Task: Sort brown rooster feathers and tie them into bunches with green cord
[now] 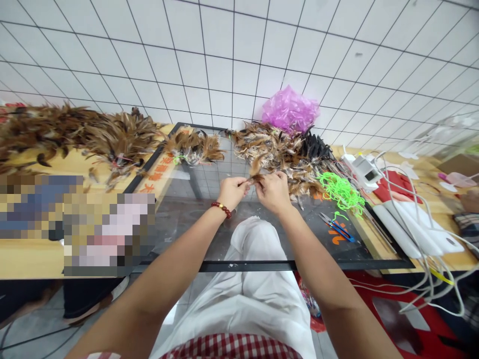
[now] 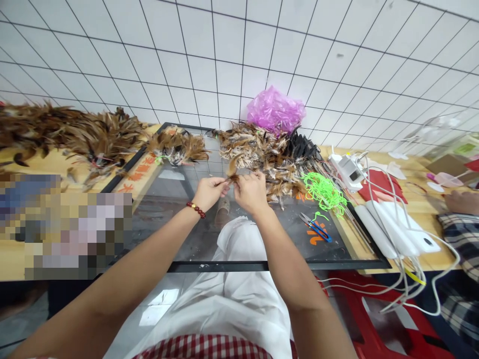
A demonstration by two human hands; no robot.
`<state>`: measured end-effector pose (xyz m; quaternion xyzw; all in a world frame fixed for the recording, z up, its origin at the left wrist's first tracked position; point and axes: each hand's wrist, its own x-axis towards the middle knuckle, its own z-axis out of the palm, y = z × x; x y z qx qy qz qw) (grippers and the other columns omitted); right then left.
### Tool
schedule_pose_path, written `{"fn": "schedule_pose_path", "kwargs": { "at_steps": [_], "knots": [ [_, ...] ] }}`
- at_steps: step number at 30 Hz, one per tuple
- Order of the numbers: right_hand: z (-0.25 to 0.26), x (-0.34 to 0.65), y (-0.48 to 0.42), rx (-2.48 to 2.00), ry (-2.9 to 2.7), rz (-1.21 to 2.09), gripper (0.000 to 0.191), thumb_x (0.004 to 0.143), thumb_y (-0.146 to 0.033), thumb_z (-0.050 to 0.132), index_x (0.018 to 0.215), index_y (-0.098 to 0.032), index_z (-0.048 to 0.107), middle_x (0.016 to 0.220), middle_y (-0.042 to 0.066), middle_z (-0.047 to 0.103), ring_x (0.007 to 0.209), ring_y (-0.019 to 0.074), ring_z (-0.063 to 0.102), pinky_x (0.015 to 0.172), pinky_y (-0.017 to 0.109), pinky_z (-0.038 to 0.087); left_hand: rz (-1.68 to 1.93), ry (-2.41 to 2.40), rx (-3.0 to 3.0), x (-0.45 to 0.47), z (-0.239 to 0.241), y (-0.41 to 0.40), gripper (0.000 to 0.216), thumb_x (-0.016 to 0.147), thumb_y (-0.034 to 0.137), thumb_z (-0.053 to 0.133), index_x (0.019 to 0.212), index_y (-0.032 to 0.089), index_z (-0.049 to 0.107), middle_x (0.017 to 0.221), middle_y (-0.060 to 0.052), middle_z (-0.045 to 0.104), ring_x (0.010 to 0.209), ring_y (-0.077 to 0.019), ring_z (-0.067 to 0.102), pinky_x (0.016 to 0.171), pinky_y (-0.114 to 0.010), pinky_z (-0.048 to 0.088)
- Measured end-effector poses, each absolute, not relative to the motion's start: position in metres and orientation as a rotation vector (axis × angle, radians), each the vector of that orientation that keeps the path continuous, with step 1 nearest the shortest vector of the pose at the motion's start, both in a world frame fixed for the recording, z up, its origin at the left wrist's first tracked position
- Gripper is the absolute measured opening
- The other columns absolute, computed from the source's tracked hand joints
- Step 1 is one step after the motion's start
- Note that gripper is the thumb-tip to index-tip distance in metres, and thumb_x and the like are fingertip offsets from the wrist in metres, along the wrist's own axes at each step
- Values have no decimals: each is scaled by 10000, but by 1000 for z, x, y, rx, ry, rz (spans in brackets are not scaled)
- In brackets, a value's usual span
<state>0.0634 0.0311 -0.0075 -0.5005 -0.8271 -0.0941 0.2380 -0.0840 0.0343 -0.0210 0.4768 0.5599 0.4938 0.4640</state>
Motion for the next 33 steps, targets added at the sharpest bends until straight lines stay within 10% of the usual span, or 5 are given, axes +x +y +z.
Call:
{"fn": "schedule_pose_path", "kwargs": {
  "at_steps": [24, 33],
  "knots": [
    [-15, 81, 48, -1166, -2031, 302, 399, 879, -147, 447, 1220, -212, 642, 1019, 71, 743, 960, 203, 680, 898, 341, 491, 1293, 1088, 727, -91, -6, 32, 193, 713, 194, 778, 665, 95, 620, 572, -9, 607, 473, -53, 541, 485, -181, 439],
    [-10, 75, 43, -1243, -1974, 186, 156, 854, -239, 574, 866, -210, 727, 947, 77, 687, 931, 215, 596, 867, 347, 435, 1277, 1082, 739, -89, -6, 30, 142, 738, 184, 754, 717, 86, 653, 672, -45, 668, 536, -74, 597, 571, -219, 501]
  ]
}}
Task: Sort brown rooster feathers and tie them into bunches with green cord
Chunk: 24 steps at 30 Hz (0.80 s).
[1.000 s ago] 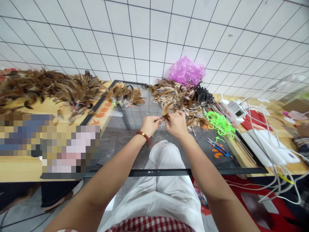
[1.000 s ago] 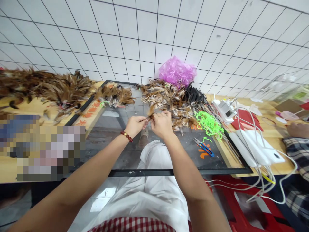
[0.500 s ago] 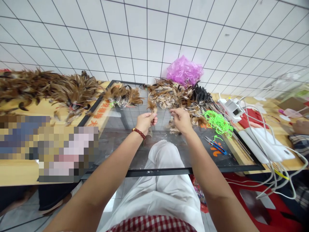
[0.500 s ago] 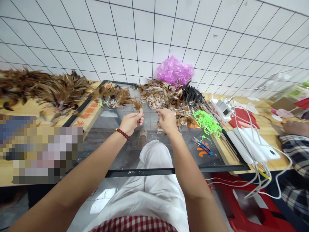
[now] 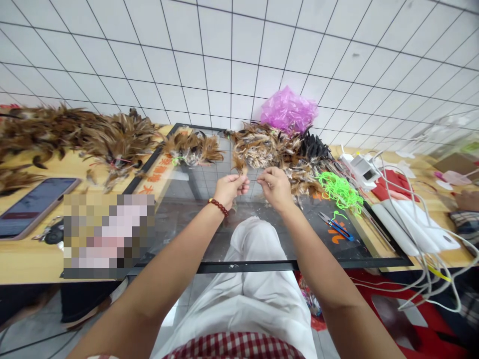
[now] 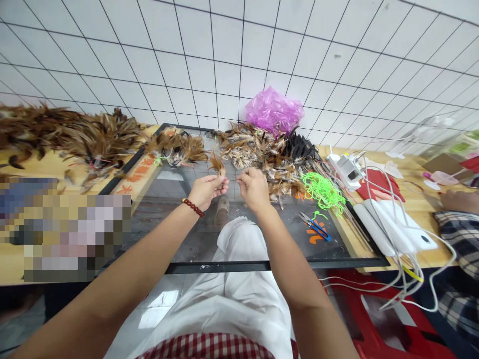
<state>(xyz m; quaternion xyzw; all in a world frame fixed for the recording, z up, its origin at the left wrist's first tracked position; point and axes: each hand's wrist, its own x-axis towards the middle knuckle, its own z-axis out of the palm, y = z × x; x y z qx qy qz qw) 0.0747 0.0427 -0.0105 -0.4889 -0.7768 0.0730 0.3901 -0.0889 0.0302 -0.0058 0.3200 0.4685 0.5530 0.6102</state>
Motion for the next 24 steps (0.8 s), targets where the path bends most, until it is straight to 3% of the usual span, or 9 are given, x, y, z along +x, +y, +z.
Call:
{"fn": "schedule_pose_path", "kwargs": {
  "at_steps": [5, 10, 14, 19, 24],
  "knots": [
    [-13, 73, 50, -1180, -1651, 635, 147, 837, -297, 567, 832, -185, 662, 781, 22, 634, 715, 161, 546, 692, 283, 423, 1292, 1060, 731, -90, -5, 29, 153, 731, 201, 762, 723, 92, 656, 701, -47, 675, 558, -73, 599, 584, -217, 505],
    [-6, 72, 38, -1314, -2055, 52, 159, 899, -232, 495, 874, -194, 647, 917, 70, 673, 889, 215, 561, 816, 342, 345, 1277, 1063, 726, -90, -4, 29, 143, 747, 202, 750, 740, 93, 658, 722, -63, 693, 590, -89, 629, 604, -222, 516],
    [-2, 69, 30, -1384, -2215, -252, 213, 947, -250, 446, 947, -195, 652, 936, 87, 680, 910, 231, 546, 833, 365, 285, 1232, 1087, 755, -89, -5, 29, 146, 744, 193, 754, 726, 82, 660, 725, -77, 698, 594, -110, 652, 597, -236, 526],
    [-2, 65, 28, -1361, -2275, -341, 236, 958, -253, 420, 954, -198, 650, 937, 85, 675, 903, 230, 529, 835, 366, 268, 1139, 1071, 825, -86, -6, 26, 146, 723, 182, 768, 725, 70, 674, 684, -79, 692, 562, -114, 638, 565, -239, 516],
    [0, 66, 28, -1342, -2231, -227, 229, 954, -266, 443, 951, -204, 663, 946, 76, 687, 923, 223, 558, 842, 360, 295, 1073, 1088, 894, -85, -4, 24, 177, 753, 134, 722, 613, 86, 624, 555, -30, 618, 455, -71, 546, 485, -204, 458]
  ]
}}
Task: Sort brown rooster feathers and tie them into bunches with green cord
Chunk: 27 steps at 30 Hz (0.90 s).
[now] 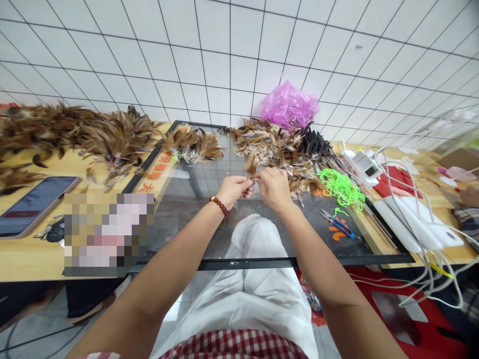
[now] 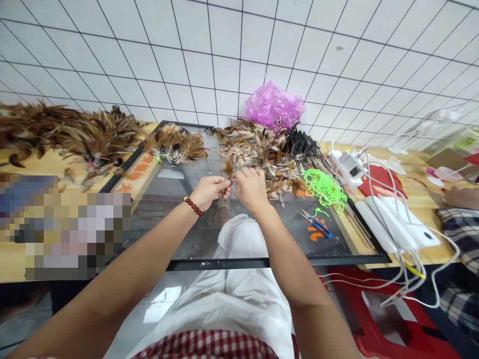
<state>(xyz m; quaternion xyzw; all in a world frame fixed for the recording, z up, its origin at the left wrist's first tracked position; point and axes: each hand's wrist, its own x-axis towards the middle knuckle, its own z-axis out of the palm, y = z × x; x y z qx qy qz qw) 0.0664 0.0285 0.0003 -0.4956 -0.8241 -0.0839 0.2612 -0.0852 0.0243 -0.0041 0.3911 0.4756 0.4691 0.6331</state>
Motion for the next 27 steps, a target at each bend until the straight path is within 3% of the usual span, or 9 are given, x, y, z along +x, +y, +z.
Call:
{"fn": "schedule_pose_path", "kwargs": {
  "at_steps": [9, 17, 22, 27],
  "knots": [
    [-3, 94, 48, -1356, -1734, 131, 201, 862, -261, 513, 903, -192, 698, 904, 69, 707, 872, 214, 621, 805, 337, 432, 1103, 1073, 731, -90, 2, 26, 153, 847, 67, 591, 698, 70, 628, 563, -18, 594, 452, -56, 532, 460, -174, 438],
    [-11, 64, 45, -1077, -1589, 961, 257, 729, -423, 657, 784, -171, 668, 726, 2, 641, 667, 131, 542, 673, 273, 431, 1049, 999, 795, -89, -2, 25, 142, 830, 76, 619, 689, 70, 627, 578, -24, 608, 459, -63, 550, 460, -174, 447],
    [-9, 63, 44, -1052, -1487, 1052, 326, 683, -479, 701, 642, -176, 587, 595, -43, 491, 574, 93, 406, 575, 242, 343, 1028, 999, 751, -88, -3, 26, 96, 827, 117, 646, 745, 68, 651, 662, -73, 679, 533, -94, 626, 546, -203, 517],
    [-10, 65, 44, -1056, -1438, 1047, 342, 671, -498, 714, 656, -177, 599, 606, -40, 495, 578, 95, 404, 585, 246, 342, 1074, 1020, 675, -89, -3, 28, 94, 818, 128, 666, 742, 71, 657, 701, -94, 704, 590, -109, 662, 586, -208, 533]
  ]
}}
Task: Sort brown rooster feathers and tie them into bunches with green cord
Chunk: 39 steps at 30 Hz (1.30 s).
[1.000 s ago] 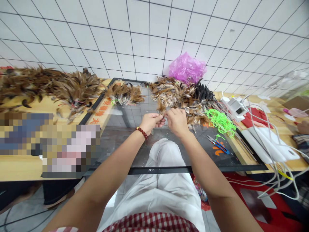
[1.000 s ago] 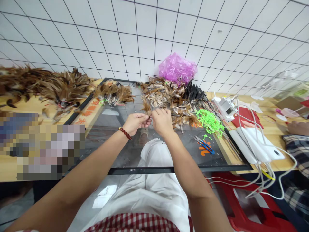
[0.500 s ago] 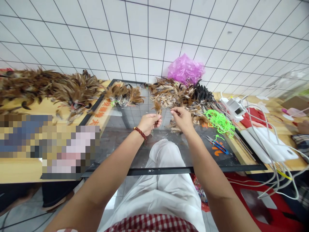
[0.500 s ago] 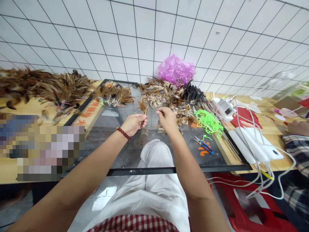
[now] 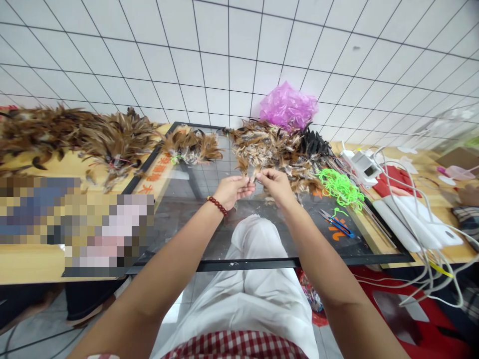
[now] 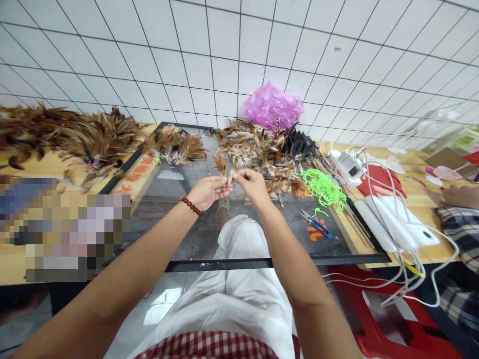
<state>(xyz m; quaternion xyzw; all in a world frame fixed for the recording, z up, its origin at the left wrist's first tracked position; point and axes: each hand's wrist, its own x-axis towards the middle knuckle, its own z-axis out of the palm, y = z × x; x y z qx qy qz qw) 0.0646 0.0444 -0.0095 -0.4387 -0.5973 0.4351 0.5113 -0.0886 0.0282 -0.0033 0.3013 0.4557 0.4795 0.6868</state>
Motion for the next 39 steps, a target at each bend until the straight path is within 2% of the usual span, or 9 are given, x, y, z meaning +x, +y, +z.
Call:
{"fn": "schedule_pose_path", "kwargs": {
  "at_steps": [8, 14, 19, 22, 25, 27, 32, 36, 39],
  "knots": [
    [-14, 60, 46, -1069, -1538, 916, 249, 705, -417, 650, 646, -177, 617, 623, -13, 552, 604, 119, 463, 605, 259, 376, 1002, 923, 757, -88, -5, 27, 126, 767, 153, 732, 708, 69, 658, 656, -64, 674, 546, -90, 627, 552, -195, 525],
    [-18, 60, 45, -1149, -1583, 793, 247, 750, -422, 617, 702, -183, 652, 704, 12, 612, 689, 140, 525, 668, 265, 419, 980, 941, 808, -87, -4, 25, 171, 825, 154, 661, 677, 82, 616, 587, -19, 600, 464, -70, 557, 481, -197, 491],
    [-12, 61, 45, -1154, -1402, 1039, 368, 702, -523, 665, 821, -176, 683, 658, -22, 573, 602, 107, 465, 587, 245, 379, 1038, 937, 807, -88, -4, 25, 148, 852, 167, 625, 736, 77, 644, 563, -3, 566, 448, -62, 525, 440, -174, 445],
    [-7, 63, 43, -1069, -1405, 1271, 410, 653, -573, 714, 747, -177, 665, 578, -49, 516, 535, 81, 402, 530, 231, 323, 998, 933, 840, -89, -4, 25, 160, 837, 188, 648, 716, 83, 642, 558, -7, 576, 438, -62, 522, 426, -170, 432],
    [-4, 63, 41, -981, -1385, 1403, 433, 639, -579, 743, 602, -179, 579, 519, -59, 479, 504, 72, 406, 515, 225, 320, 873, 905, 901, -89, -4, 24, 186, 803, 231, 698, 694, 88, 647, 533, -9, 573, 422, -67, 516, 409, -171, 415],
    [-4, 63, 40, -995, -1343, 1415, 456, 602, -572, 773, 558, -184, 537, 490, -60, 471, 483, 73, 418, 509, 226, 342, 812, 872, 927, -90, -5, 24, 206, 785, 273, 724, 718, 87, 664, 576, -35, 614, 471, -85, 569, 456, -184, 456],
    [-2, 62, 37, -1078, -1291, 1383, 455, 548, -573, 789, 563, -181, 558, 516, -29, 551, 451, 79, 436, 449, 226, 352, 818, 773, 894, -90, -7, 23, 268, 767, 347, 743, 818, 90, 683, 857, -132, 716, 728, -168, 695, 671, -285, 559],
    [-1, 60, 36, -1106, -1342, 1350, 470, 556, -593, 773, 556, -184, 542, 508, -32, 518, 473, 87, 437, 459, 232, 365, 845, 795, 868, -88, -9, 24, 174, 756, 235, 756, 776, 78, 683, 792, -111, 705, 725, -152, 678, 703, -283, 547],
    [-3, 59, 37, -1064, -1408, 1209, 395, 608, -542, 753, 690, -185, 606, 572, -48, 496, 538, 93, 438, 536, 243, 391, 968, 820, 747, -89, -9, 26, 104, 773, 168, 725, 746, 92, 659, 748, -79, 687, 725, -144, 669, 734, -296, 543]
  ]
}}
